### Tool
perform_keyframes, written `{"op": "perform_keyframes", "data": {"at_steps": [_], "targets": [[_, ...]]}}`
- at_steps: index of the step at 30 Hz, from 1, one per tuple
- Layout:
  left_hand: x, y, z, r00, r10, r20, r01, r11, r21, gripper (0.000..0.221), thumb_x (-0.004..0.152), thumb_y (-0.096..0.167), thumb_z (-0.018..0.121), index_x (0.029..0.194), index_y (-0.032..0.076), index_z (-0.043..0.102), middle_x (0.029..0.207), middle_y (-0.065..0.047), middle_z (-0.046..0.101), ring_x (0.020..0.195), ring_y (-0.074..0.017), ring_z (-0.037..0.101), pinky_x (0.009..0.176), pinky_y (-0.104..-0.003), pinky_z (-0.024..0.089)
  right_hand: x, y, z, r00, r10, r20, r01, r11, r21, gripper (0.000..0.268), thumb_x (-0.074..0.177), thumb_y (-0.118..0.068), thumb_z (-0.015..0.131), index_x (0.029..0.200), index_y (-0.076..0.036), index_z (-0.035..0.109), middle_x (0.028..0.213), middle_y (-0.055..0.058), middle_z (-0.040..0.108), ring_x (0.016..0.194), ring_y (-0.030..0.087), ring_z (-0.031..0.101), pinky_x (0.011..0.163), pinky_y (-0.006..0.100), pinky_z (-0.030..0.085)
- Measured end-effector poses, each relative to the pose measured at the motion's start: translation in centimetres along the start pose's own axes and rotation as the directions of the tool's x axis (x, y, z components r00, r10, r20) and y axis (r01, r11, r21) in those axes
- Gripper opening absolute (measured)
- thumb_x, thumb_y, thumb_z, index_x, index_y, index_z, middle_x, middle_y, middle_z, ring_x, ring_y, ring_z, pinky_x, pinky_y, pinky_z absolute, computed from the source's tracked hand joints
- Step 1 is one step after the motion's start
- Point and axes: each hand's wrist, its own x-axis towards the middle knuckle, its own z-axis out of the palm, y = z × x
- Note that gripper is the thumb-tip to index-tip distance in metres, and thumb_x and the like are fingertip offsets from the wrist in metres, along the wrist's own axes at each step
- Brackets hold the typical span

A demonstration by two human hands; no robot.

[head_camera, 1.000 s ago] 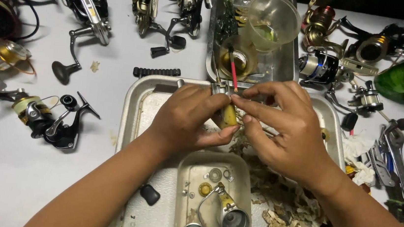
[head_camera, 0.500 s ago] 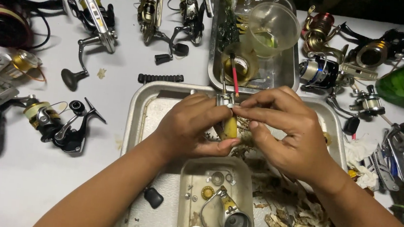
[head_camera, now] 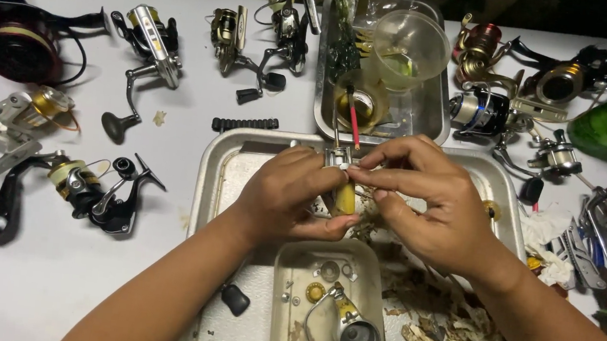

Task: Disassembling a fishing reel to inspect or repair internal components using a screwdriver.

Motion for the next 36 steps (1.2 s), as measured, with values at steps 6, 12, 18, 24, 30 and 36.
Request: {"op": "perform_keyframes", "data": {"at_steps": [6, 12, 18, 24, 30, 36], "targets": [[0.3, 0.3, -0.1, 1.0, 0.017, -0.002, -0.017, 1.0, 0.02, 0.047, 0.088, 0.022, 0.089, 0.117, 0.002, 0.057, 0.075, -0.007, 0.055, 0.066, -0.0227, 0.049, 0.063, -0.036, 0.042, 0.1, -0.6, 0.0, 0.999, 0.044, 0.012, -0.045, 0.998, 0.036, 0.029, 0.093, -0.007, 0.06, 0.118, -0.005, 0.073, 0.114, 0.013, 0.068, 0.111, 0.026, 0.064, 0.091, 0.035, 0.058], [0.0, 0.0, 0.0, 1.0, 0.028, -0.003, -0.028, 0.999, 0.02, 0.047, 0.088, 0.023, 0.088, 0.116, 0.001, 0.057, 0.076, -0.007, 0.054, 0.066, -0.023, 0.048, 0.063, -0.036, 0.042, 0.1, -0.6, 0.0, 0.99, 0.136, 0.038, -0.14, 0.978, 0.157, 0.029, 0.093, -0.004, 0.06, 0.119, -0.006, 0.073, 0.116, 0.011, 0.067, 0.114, 0.024, 0.064, 0.097, 0.034, 0.06], [-0.5, -0.2, 0.1, 1.0, 0.012, -0.006, -0.012, 1.0, 0.002, 0.051, 0.088, 0.027, 0.088, 0.119, 0.004, 0.055, 0.077, -0.007, 0.056, 0.067, -0.0229, 0.049, 0.065, -0.037, 0.044, 0.1, -0.3, 0.0, 0.988, 0.152, 0.031, -0.155, 0.961, 0.23, 0.025, 0.098, -0.007, 0.058, 0.118, -0.005, 0.072, 0.115, 0.012, 0.068, 0.115, 0.024, 0.064, 0.099, 0.033, 0.061], [-0.5, -0.1, 0.0, 1.0, -0.005, -0.008, 0.005, 0.999, -0.033, 0.053, 0.087, 0.027, 0.088, 0.119, 0.005, 0.052, 0.079, -0.007, 0.059, 0.069, -0.0225, 0.052, 0.065, -0.036, 0.046, 0.2, 0.0, -0.1, 0.994, 0.109, -0.018, -0.103, 0.975, 0.198, 0.024, 0.097, -0.005, 0.058, 0.117, -0.003, 0.071, 0.113, 0.014, 0.072, 0.11, 0.025, 0.069, 0.096, 0.034, 0.063], [-0.6, -0.3, -0.1, 1.0, 0.0, -0.011, -0.001, 0.999, -0.046, 0.053, 0.088, 0.023, 0.088, 0.118, 0.007, 0.047, 0.079, -0.007, 0.057, 0.068, -0.0225, 0.052, 0.064, -0.036, 0.045, 0.8, -0.6, -4.4, 0.997, 0.065, -0.034, -0.067, 0.996, -0.062, 0.02, 0.097, 0.002, 0.06, 0.114, 0.005, 0.07, 0.106, 0.019, 0.073, 0.094, 0.025, 0.073, 0.082, 0.029, 0.065], [-0.8, -0.6, -0.1, 1.0, 0.006, -0.007, -0.006, 0.998, -0.069, 0.052, 0.089, 0.023, 0.086, 0.118, 0.007, 0.047, 0.078, -0.006, 0.057, 0.068, -0.0214, 0.053, 0.064, -0.035, 0.047, -2.6, 2.6, -7.9, 0.937, 0.264, 0.231, -0.115, 0.853, -0.509, 0.011, 0.095, -0.013, 0.069, 0.1, -0.006, 0.076, 0.086, 0.007, 0.078, 0.072, 0.017, 0.075, 0.061, 0.025, 0.065]]}}
